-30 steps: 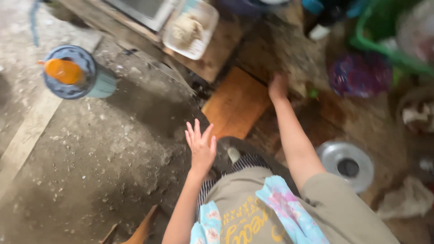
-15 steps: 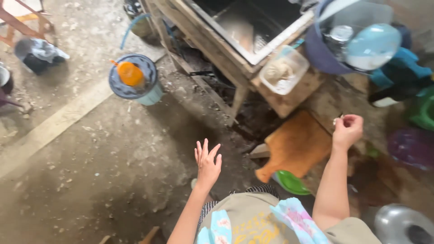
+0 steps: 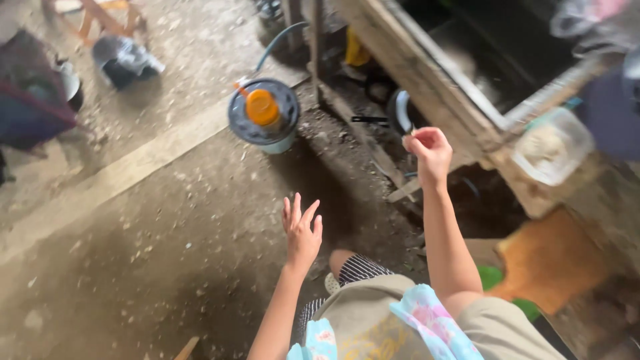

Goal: Washing hands and then going outside to adjust a towel on a clothesline.

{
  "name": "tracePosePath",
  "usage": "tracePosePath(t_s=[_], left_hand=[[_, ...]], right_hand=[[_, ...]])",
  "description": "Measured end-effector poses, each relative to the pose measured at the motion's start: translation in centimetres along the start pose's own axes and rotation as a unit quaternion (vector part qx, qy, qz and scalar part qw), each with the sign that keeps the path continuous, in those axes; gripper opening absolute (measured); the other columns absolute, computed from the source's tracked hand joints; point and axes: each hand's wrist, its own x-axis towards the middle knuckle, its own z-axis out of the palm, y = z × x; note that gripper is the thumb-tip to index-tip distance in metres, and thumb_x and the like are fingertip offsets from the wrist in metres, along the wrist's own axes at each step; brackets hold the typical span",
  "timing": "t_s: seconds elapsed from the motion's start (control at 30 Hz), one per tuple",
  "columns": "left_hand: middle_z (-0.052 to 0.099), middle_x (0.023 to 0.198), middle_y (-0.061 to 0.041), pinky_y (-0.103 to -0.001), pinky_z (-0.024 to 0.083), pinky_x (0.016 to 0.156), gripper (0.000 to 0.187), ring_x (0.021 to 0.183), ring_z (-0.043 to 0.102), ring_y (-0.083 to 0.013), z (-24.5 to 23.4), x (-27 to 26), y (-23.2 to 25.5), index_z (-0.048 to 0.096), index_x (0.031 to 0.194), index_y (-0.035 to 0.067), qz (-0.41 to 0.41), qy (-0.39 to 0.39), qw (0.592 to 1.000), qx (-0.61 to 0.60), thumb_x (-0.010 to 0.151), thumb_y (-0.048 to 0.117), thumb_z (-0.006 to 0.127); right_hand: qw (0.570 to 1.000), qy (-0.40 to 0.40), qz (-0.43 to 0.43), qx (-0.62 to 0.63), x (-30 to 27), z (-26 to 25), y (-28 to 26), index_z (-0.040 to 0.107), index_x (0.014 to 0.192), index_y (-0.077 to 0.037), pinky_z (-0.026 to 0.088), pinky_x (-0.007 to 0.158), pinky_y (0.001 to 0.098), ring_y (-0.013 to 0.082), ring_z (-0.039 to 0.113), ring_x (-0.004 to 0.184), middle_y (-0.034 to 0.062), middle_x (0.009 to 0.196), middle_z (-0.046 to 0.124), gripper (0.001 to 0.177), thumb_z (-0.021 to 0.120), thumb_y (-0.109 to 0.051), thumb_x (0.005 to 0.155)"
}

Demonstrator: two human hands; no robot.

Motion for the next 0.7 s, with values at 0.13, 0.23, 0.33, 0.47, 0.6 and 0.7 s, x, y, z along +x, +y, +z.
tracePosePath(t_s=[0.13,0.23,0.33,0.47,0.6,0.7], left_hand=[[0.036,0.161,-0.022,-0.059,0.018,0.123,0.041,0.151,0.023,-0.0485,-2.4,2.8,-5.4,0.068,0.134,0.014,-0.035,0.039,0.999,0.004,0.094,0.015,0.067],[0.035,0.161,-0.023,-0.06,0.019,0.122,0.039,0.151,0.023,-0.0494,-4.3,5.7,-9.9,0.068,0.133,0.013,-0.054,0.082,0.995,0.012,0.094,0.014,0.068],[0.037,0.159,-0.023,-0.061,0.02,0.12,0.039,0.15,0.024,-0.0505,-6.9,9.6,-14.8,0.069,0.131,0.013,-0.064,0.099,0.992,0.035,0.091,0.014,0.069],[0.039,0.158,-0.024,-0.062,0.022,0.12,0.04,0.149,0.026,-0.0513,-11.5,17.3,-20.8,0.068,0.132,0.013,-0.068,0.13,0.988,0.044,0.092,0.014,0.069],[0.04,0.156,-0.024,-0.063,0.023,0.12,0.038,0.149,0.027,-0.0513,-16.2,24.4,-26.1,0.068,0.131,0.013,-0.077,0.13,0.986,0.076,0.093,0.014,0.069],[0.039,0.16,-0.025,-0.065,0.02,0.121,0.036,0.15,0.028,-0.0515,-19.2,28.8,-30.5,0.069,0.128,0.014,-0.055,0.183,0.976,0.105,0.092,0.013,0.071]], right_hand=[[0.985,-0.065,0.126,0.101,4.3,9.1,4.4,0.062,0.095,-0.006,0.058,0.074,0.0293,0.0163,0.072,0.083,0.0067,0.09,0.072,0.017,0.071,0.008,0.09],[0.976,-0.092,0.165,0.113,7.3,16.2,8.5,0.062,0.096,-0.007,0.058,0.074,0.0289,0.0167,0.072,0.085,0.0069,0.092,0.073,0.019,0.074,0.007,0.09],[0.968,-0.098,0.186,0.137,10.2,22.9,14.1,0.062,0.093,-0.007,0.06,0.077,0.0281,0.0155,0.073,0.084,0.0047,0.09,0.072,0.021,0.075,0.008,0.087],[0.974,-0.138,0.147,0.104,15.0,33.5,18.6,0.064,0.095,-0.006,0.049,0.069,0.0229,0.0112,0.065,0.078,0.0032,0.089,0.07,0.02,0.076,0.009,0.089],[0.975,-0.18,0.109,0.07,19.8,43.1,21.8,0.064,0.095,-0.006,0.049,0.073,0.022,0.0088,0.064,0.079,0.0019,0.089,0.069,0.018,0.075,0.008,0.091],[0.973,-0.202,0.095,0.059,22.8,50.2,22.8,0.064,0.096,-0.006,0.049,0.073,0.0222,0.0069,0.063,0.08,0.0003,0.093,0.069,0.019,0.077,0.006,0.09]])
